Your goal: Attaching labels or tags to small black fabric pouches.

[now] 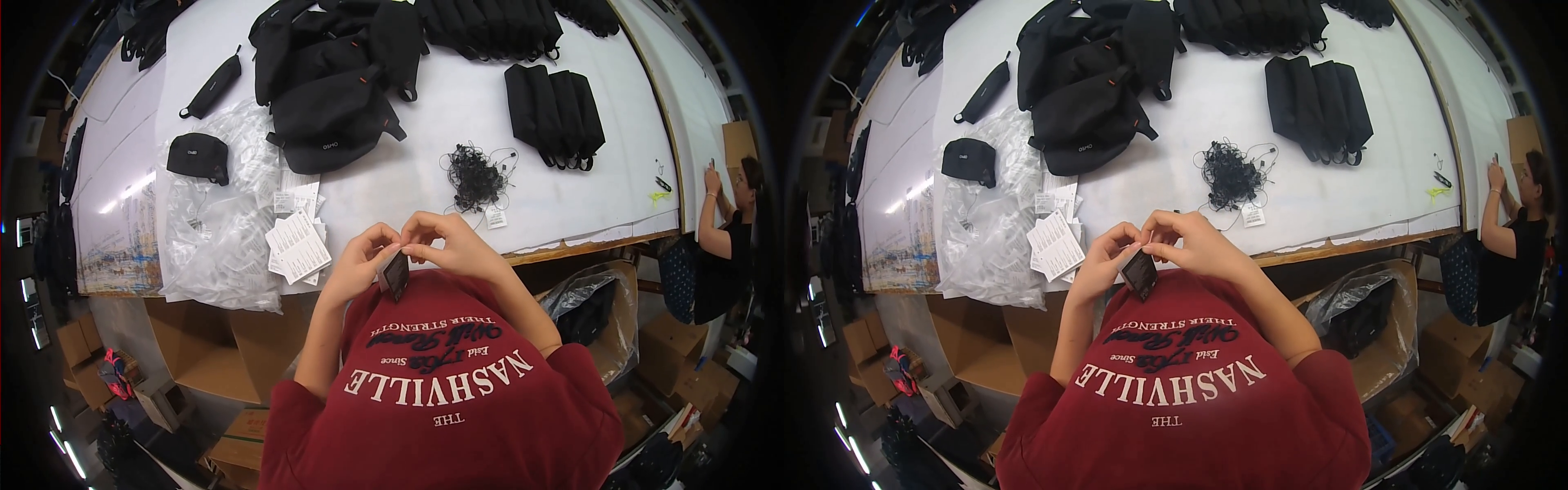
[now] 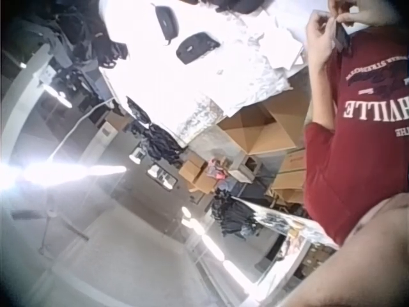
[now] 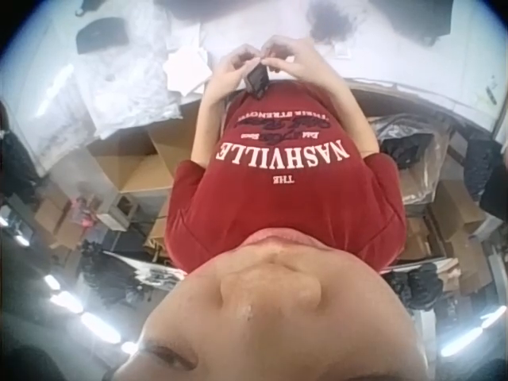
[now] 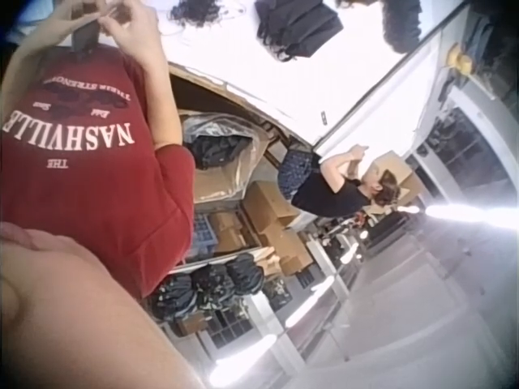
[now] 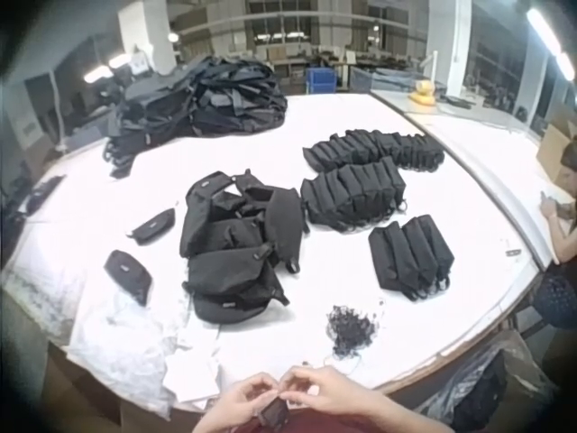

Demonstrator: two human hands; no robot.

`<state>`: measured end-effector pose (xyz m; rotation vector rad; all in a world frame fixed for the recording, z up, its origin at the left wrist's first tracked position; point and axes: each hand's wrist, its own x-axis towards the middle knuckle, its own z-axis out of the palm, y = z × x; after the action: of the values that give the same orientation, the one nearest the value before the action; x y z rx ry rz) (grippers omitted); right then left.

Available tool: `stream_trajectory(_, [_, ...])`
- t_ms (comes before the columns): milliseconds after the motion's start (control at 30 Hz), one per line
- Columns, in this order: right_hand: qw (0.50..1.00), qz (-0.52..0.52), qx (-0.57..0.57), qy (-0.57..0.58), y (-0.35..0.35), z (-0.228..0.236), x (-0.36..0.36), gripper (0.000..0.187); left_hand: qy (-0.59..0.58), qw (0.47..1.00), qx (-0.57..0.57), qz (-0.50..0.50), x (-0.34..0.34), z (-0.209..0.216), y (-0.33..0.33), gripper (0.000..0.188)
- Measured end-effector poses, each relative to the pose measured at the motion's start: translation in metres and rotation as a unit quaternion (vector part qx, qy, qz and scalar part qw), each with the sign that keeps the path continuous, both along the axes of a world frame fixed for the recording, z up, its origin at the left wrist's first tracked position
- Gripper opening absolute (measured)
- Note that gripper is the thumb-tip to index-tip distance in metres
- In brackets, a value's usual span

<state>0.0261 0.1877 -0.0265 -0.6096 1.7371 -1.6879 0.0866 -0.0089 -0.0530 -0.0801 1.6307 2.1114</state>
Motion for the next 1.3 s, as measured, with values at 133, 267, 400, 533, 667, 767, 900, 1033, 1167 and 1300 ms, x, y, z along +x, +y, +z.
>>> stream_trajectory(133, [0.992, 0.005, -0.032, -0.125, 0.001, -0.002, -0.001, 0.014, 0.084, 0.995, -0.040, 0.035, -0.003, 0.007, 0.013, 0.012])
stream_trajectory(267, [0.987, -0.005, -0.026, -0.160, 0.009, -0.005, -0.003, 0.015, 0.137, 0.982, -0.078, 0.101, -0.018, 0.010, 0.024, 0.010])
stream_trajectory(400, [0.983, -0.026, -0.029, -0.178, 0.021, -0.008, -0.006, 0.014, 0.192, 0.963, -0.142, 0.126, -0.059, -0.011, 0.025, 0.012])
stream_trajectory(533, [0.984, -0.076, -0.021, -0.162, 0.031, -0.006, -0.007, 0.013, 0.124, 0.940, -0.222, 0.229, -0.113, -0.052, 0.033, 0.026])
stream_trajectory(667, [0.979, -0.124, -0.033, -0.161, 0.040, -0.003, -0.006, 0.012, 0.026, 0.955, -0.138, 0.261, -0.138, -0.054, 0.043, 0.032])
stream_trajectory(767, [0.971, -0.215, 0.010, -0.102, 0.043, 0.002, -0.005, 0.013, 0.133, 0.917, -0.224, 0.303, -0.134, -0.051, 0.046, 0.028])
stream_trajectory(900, [0.957, -0.251, 0.132, 0.061, 0.033, -0.008, -0.008, 0.013, 0.251, 0.869, -0.298, 0.304, -0.098, -0.019, 0.040, 0.022])
stream_trajectory(1033, [0.948, -0.252, 0.145, 0.134, 0.009, -0.010, -0.006, 0.012, 0.213, 0.900, -0.324, 0.198, -0.066, 0.007, 0.021, 0.017])
stream_trajectory(1167, [0.935, -0.252, 0.161, 0.192, -0.009, 0.000, -0.008, 0.010, 0.072, 0.976, -0.131, 0.158, -0.038, 0.021, 0.020, 0.020])
stream_trajectory(1300, [0.949, -0.206, 0.132, 0.198, -0.015, -0.007, -0.002, 0.011, 0.074, 0.970, -0.143, 0.185, -0.021, 0.018, 0.014, 0.023])
